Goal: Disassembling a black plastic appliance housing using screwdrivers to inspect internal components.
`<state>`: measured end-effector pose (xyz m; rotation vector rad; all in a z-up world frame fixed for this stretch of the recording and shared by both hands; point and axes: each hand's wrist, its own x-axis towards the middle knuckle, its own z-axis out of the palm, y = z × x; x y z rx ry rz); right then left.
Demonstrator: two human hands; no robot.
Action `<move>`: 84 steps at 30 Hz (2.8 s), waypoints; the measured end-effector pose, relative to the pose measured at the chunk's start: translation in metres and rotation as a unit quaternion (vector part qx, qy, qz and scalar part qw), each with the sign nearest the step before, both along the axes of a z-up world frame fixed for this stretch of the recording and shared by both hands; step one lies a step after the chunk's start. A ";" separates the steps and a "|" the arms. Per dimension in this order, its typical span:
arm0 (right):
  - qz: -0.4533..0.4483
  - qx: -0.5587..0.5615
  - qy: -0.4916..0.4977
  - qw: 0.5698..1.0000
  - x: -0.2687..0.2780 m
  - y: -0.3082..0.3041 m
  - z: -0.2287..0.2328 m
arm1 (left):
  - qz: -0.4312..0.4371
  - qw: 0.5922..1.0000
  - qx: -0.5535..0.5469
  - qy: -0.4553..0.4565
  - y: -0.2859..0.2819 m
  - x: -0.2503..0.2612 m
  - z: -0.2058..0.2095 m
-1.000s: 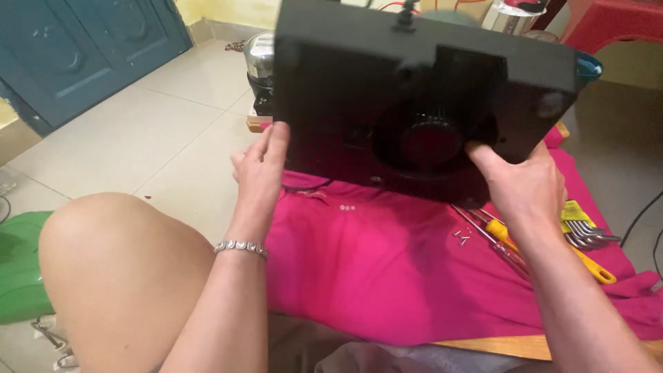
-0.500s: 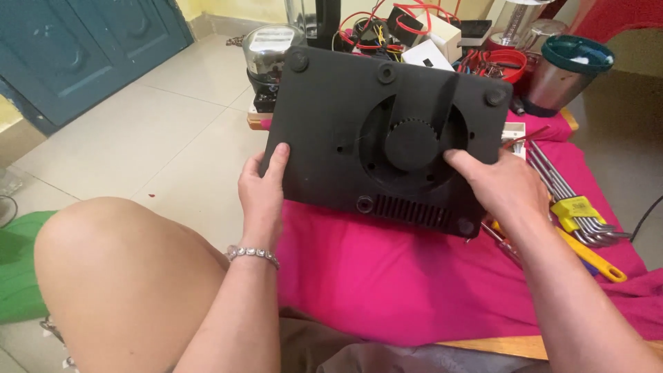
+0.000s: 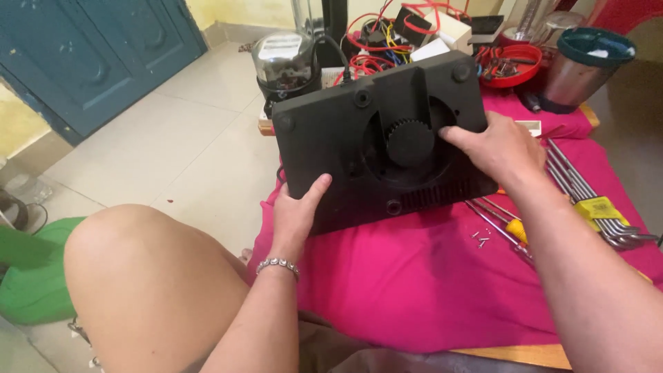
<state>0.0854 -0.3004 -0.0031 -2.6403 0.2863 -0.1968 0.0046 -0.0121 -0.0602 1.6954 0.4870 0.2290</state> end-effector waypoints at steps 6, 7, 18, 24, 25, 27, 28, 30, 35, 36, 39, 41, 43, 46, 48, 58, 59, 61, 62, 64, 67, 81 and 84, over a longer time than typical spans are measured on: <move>0.030 0.135 -0.079 0.987 -0.006 -0.031 -0.023 | 0.055 0.995 0.088 0.009 -0.007 0.017 -0.007; 0.025 0.135 -0.079 0.987 -0.009 -0.042 -0.031 | 0.050 0.995 0.087 0.009 -0.004 0.022 -0.008; -0.060 0.027 -0.005 0.998 -0.102 -0.081 -0.069 | 0.055 0.990 0.129 0.007 -0.006 0.041 0.018; -0.043 -0.039 0.051 0.997 -0.112 -0.082 -0.073 | 0.065 0.994 0.091 0.021 -0.017 0.031 0.033; -0.042 -0.039 0.051 0.997 -0.112 -0.084 -0.072 | 0.065 0.993 0.091 0.021 -0.016 0.031 0.030; -0.052 -0.053 0.083 0.994 -0.111 -0.086 -0.071 | 0.064 0.995 0.076 0.001 -0.013 0.030 0.023; -0.052 -0.053 0.083 0.994 -0.111 -0.087 -0.070 | 0.064 0.995 0.076 0.001 -0.013 0.028 0.022; -0.057 -0.076 0.085 0.992 -0.112 -0.088 -0.069 | 0.063 0.998 0.029 -0.003 -0.013 0.023 0.018; -0.053 -0.078 0.099 0.991 -0.112 -0.089 -0.065 | 0.069 0.997 0.021 -0.003 -0.011 0.018 0.005; -0.046 -0.087 0.102 0.990 -0.111 -0.089 -0.064 | 0.069 0.997 0.024 -0.003 -0.012 0.017 0.005; -0.055 -0.080 0.125 0.987 -0.109 -0.088 -0.063 | 0.071 0.996 0.048 0.005 -0.010 0.020 0.003; -0.054 -0.079 0.118 0.988 -0.113 -0.087 -0.062 | 0.067 0.997 0.046 -0.002 -0.012 0.018 0.004; -0.053 -0.078 0.111 0.989 -0.114 -0.087 -0.065 | 0.065 0.997 0.044 -0.009 -0.013 0.015 0.007; -0.048 -0.086 0.095 0.991 -0.115 -0.090 -0.070 | 0.055 0.996 0.072 -0.009 -0.013 0.015 0.008; -0.049 -0.092 0.092 0.990 -0.114 -0.089 -0.071 | 0.050 0.990 0.133 -0.020 -0.009 0.020 0.001; -0.048 -0.096 0.083 0.991 -0.112 -0.088 -0.074 | 0.023 0.986 0.160 -0.046 -0.009 0.021 0.006; -0.051 -0.100 0.095 0.989 -0.112 -0.087 -0.072 | 0.024 0.986 0.157 -0.050 -0.009 0.022 0.005; -0.053 -0.105 0.107 0.987 -0.112 -0.086 -0.071 | 0.025 0.986 0.153 -0.053 -0.007 0.024 0.002; -0.052 -0.103 0.102 0.988 -0.112 -0.086 -0.072 | 0.033 0.988 0.143 -0.047 -0.006 0.026 0.000; -0.050 -0.100 0.096 0.989 -0.113 -0.085 -0.072 | 0.041 0.990 0.132 -0.042 -0.006 0.026 -0.001; -0.047 -0.108 0.055 0.991 -0.114 -0.084 -0.079 | 0.052 0.992 0.107 -0.033 -0.009 0.024 0.003; 0.028 0.152 0.011 0.988 -0.066 -0.006 -0.081 | 0.098 0.990 0.094 0.027 -0.027 0.026 0.006; 0.033 0.083 0.009 0.996 -0.075 -0.025 -0.073 | 0.101 0.990 0.098 0.017 -0.021 0.032 0.001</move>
